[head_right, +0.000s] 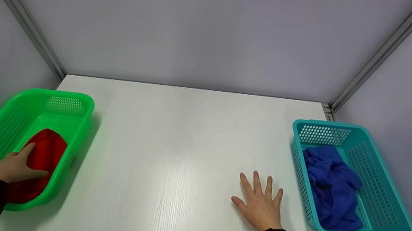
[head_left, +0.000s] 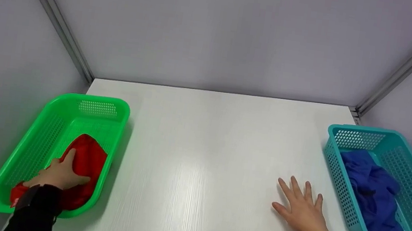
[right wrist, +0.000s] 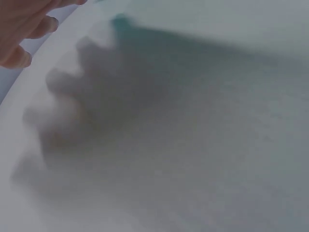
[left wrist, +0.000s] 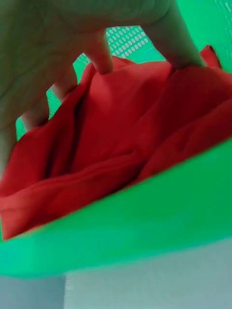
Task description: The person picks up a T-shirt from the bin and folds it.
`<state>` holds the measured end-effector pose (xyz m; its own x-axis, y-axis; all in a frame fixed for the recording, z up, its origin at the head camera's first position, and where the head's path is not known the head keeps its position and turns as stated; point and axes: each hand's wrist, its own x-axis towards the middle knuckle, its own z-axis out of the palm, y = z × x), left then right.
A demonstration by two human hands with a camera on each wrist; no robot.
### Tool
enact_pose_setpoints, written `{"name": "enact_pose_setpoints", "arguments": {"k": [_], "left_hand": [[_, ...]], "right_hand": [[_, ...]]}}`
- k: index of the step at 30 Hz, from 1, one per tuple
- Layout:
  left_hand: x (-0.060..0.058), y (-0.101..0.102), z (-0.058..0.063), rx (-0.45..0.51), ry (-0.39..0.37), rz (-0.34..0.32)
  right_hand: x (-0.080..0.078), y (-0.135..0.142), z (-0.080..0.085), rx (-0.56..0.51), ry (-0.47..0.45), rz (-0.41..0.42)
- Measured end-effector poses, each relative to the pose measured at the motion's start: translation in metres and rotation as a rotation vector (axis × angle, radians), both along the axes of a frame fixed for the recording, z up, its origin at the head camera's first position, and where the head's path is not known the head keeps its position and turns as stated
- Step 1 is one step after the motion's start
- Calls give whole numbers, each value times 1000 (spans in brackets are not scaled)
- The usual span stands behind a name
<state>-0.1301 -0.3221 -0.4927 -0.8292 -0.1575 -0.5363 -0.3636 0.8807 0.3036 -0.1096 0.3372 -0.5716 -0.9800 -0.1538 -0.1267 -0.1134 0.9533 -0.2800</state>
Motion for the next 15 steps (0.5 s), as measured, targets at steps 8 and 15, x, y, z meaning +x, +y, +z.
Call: {"name": "enact_pose_setpoints", "arguments": {"k": [8,15], "left_hand": [[2,-1,1,-20,43,-37],[3,-2,-5,-38,159,-99]], "right_hand": [[13,-1,-10,11,-46,2],[18,-4,-14,22,-69,-2]]}}
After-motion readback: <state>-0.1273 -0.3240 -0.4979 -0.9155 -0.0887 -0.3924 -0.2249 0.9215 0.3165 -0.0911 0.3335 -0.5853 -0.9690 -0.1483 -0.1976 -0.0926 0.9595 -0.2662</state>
